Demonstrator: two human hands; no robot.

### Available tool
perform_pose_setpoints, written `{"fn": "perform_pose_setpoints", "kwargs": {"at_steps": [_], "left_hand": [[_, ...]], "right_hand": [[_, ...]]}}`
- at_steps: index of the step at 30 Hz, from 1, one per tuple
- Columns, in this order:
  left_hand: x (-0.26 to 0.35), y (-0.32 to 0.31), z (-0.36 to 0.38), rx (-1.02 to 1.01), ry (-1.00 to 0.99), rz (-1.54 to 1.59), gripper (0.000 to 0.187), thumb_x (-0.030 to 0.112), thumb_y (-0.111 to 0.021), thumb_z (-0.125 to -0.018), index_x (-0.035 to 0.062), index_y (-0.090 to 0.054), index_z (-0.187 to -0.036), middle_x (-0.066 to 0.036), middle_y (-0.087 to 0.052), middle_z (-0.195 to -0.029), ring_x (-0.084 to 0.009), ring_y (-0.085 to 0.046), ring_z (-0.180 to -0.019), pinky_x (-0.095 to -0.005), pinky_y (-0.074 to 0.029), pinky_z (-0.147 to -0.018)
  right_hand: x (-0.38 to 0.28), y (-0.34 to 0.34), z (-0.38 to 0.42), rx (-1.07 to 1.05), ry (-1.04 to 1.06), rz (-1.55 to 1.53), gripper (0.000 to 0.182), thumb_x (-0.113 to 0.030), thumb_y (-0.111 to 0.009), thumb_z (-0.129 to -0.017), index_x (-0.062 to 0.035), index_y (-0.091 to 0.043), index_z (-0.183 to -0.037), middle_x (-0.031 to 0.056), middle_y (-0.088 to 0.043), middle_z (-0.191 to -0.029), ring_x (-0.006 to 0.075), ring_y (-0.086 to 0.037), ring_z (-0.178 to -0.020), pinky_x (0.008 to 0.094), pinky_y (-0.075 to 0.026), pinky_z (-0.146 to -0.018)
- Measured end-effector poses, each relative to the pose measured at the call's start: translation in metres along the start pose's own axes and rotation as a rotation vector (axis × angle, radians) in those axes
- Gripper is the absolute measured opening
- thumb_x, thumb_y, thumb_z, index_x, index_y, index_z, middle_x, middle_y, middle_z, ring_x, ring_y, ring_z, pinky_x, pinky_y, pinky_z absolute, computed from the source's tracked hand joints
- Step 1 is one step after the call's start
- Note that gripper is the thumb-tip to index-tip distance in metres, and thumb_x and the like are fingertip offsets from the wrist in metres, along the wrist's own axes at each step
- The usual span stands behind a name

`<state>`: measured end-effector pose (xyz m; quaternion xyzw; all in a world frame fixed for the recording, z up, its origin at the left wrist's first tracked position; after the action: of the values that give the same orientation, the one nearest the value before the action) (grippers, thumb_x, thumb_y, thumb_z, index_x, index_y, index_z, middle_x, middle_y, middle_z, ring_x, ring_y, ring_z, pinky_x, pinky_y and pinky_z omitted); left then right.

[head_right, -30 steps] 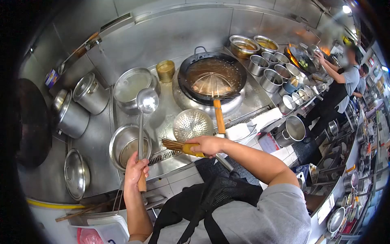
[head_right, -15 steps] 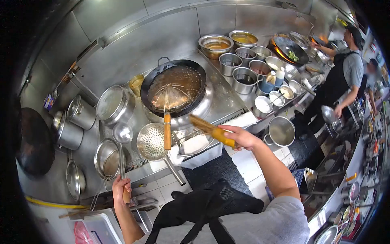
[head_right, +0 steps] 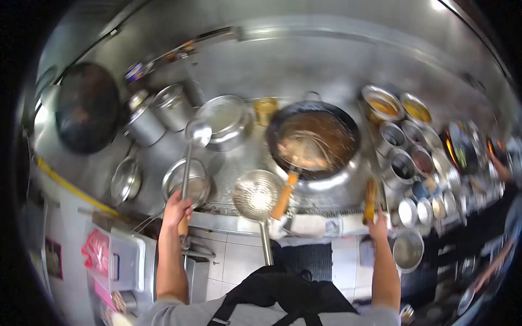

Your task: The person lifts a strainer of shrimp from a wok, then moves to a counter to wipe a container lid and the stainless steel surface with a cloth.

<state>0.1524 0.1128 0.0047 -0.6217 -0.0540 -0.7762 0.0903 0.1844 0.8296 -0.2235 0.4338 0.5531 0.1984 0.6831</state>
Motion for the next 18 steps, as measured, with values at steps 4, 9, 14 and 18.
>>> {"fn": "perform_pose_setpoints", "kwargs": {"at_steps": [4,9,14,18], "left_hand": [[0.038,0.028,-0.062,0.144,-0.172,-0.096,0.050,0.000,-0.055,-0.081,-0.0031,-0.045,-0.130,-0.004,-0.053,-0.066,-0.0135,-0.053,-0.050,-0.0295,-0.045,-0.042],[0.114,0.056,-0.152,0.320,-0.363,-0.293,0.059,0.003,-0.054,-0.081,-0.0035,-0.041,-0.138,-0.006,-0.054,-0.064,-0.0142,-0.053,-0.049,-0.0311,-0.046,-0.043],[0.183,0.078,-0.326,0.379,-0.629,-0.664,0.062,0.008,-0.057,-0.077,-0.0084,-0.041,-0.135,-0.029,-0.066,-0.092,-0.0365,-0.067,-0.073,-0.0417,-0.055,-0.061],[0.246,0.036,-0.369,0.377,-0.532,-0.585,0.051,0.007,-0.056,-0.077,-0.0101,-0.047,-0.124,-0.028,-0.065,-0.093,-0.0349,-0.067,-0.069,-0.0424,-0.055,-0.057]], "right_hand": [[0.011,0.047,0.043,0.065,0.024,-0.071,0.081,-0.004,-0.064,-0.076,-0.0093,-0.033,-0.151,0.0225,-0.054,-0.131,0.0364,-0.054,-0.119,0.0409,-0.043,-0.102],[0.050,0.091,0.105,0.067,-0.144,-0.058,0.079,-0.005,-0.061,-0.072,-0.0027,-0.036,-0.147,0.0122,-0.056,-0.102,0.0253,-0.052,-0.081,0.0362,-0.046,-0.078],[0.084,0.086,0.159,0.141,-0.138,-0.103,0.075,-0.007,-0.062,-0.076,-0.0035,-0.036,-0.147,0.0147,-0.057,-0.102,0.0261,-0.056,-0.081,0.0364,-0.048,-0.078],[0.009,0.090,0.168,-0.132,-0.479,0.074,0.077,-0.002,-0.064,-0.079,-0.0009,-0.031,-0.149,0.0231,-0.055,-0.134,0.0318,-0.061,-0.114,0.0356,-0.047,-0.099]]}}
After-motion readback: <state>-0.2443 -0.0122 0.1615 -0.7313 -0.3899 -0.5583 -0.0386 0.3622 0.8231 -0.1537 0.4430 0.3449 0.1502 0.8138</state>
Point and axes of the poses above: each hand's wrist, its own z-axis away from the middle knuckle, its own y-axis out of the back of the hand, x = y × z, the point moved 6 cm from there along -z, towards the middle knuckle
